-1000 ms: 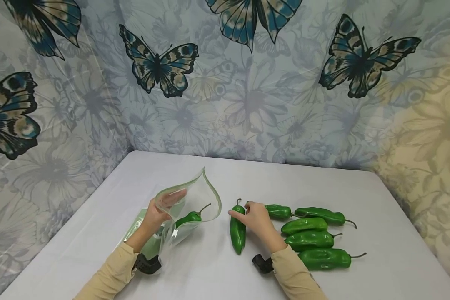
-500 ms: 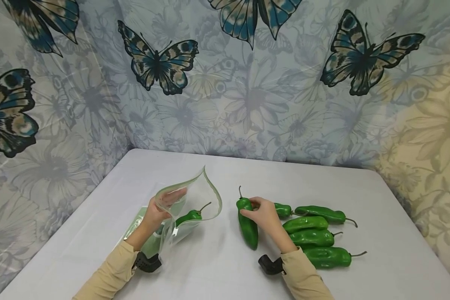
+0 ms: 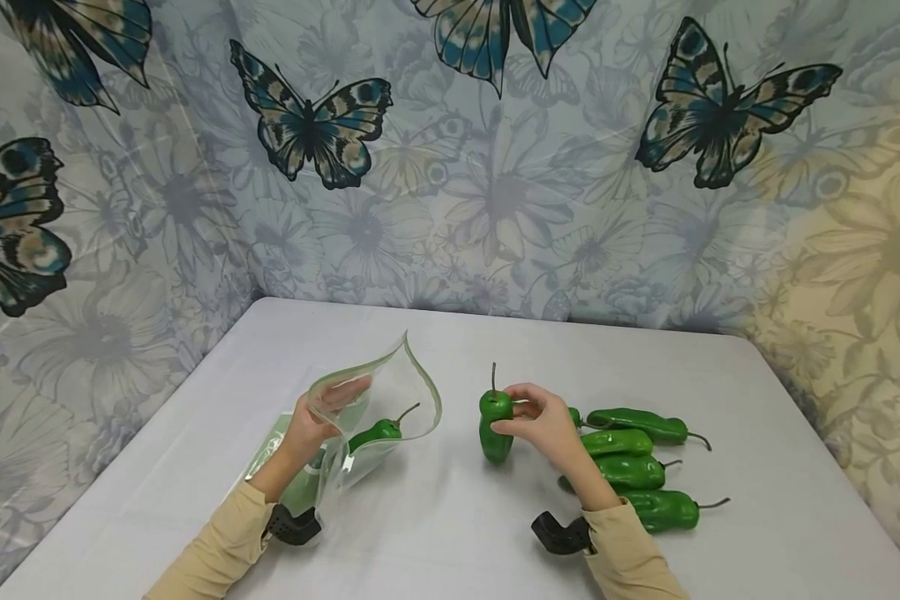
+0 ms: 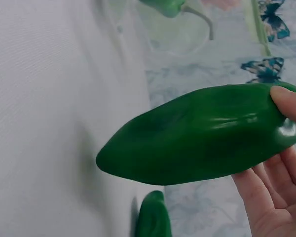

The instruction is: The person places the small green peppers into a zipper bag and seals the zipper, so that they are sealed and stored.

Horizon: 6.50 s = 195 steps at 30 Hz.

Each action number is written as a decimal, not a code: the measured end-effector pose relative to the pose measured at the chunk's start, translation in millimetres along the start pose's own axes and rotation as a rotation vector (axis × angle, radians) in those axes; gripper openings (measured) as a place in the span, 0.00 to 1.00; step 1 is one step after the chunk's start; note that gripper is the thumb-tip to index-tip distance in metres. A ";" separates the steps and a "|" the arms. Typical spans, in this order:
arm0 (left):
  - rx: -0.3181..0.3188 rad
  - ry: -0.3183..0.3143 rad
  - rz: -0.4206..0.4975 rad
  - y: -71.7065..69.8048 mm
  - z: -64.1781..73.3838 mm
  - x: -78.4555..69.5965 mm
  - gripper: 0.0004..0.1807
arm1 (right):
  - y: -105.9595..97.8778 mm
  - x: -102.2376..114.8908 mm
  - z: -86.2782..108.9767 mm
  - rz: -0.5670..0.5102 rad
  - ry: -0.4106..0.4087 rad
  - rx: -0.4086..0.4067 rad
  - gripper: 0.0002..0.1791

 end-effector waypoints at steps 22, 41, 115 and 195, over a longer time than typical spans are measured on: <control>0.016 0.001 0.024 2.3 2.5 4.9 0.33 | -16.6 33.2 20.4 -0.306 -0.240 -0.051 0.14; 0.024 -0.003 0.009 2.9 1.7 2.5 0.33 | -17.9 47.9 29.1 -0.586 -0.359 -0.012 0.18; 0.024 -0.014 0.043 8.3 2.4 2.9 0.32 | 44.0 85.0 24.0 -0.364 -0.520 -0.045 0.19; 0.028 -0.081 -0.035 9.4 9.2 9.4 0.38 | 63.3 98.4 35.0 0.083 -0.479 -0.124 0.17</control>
Point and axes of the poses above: each hand's wrist, its own z-axis away from the middle knuckle, its own y-axis out of the palm, x = y × z, the point moved 10 cm from there along -z, towards the middle knuckle, and after that the axes turned 13 degrees about y, right-handed, at the moved point
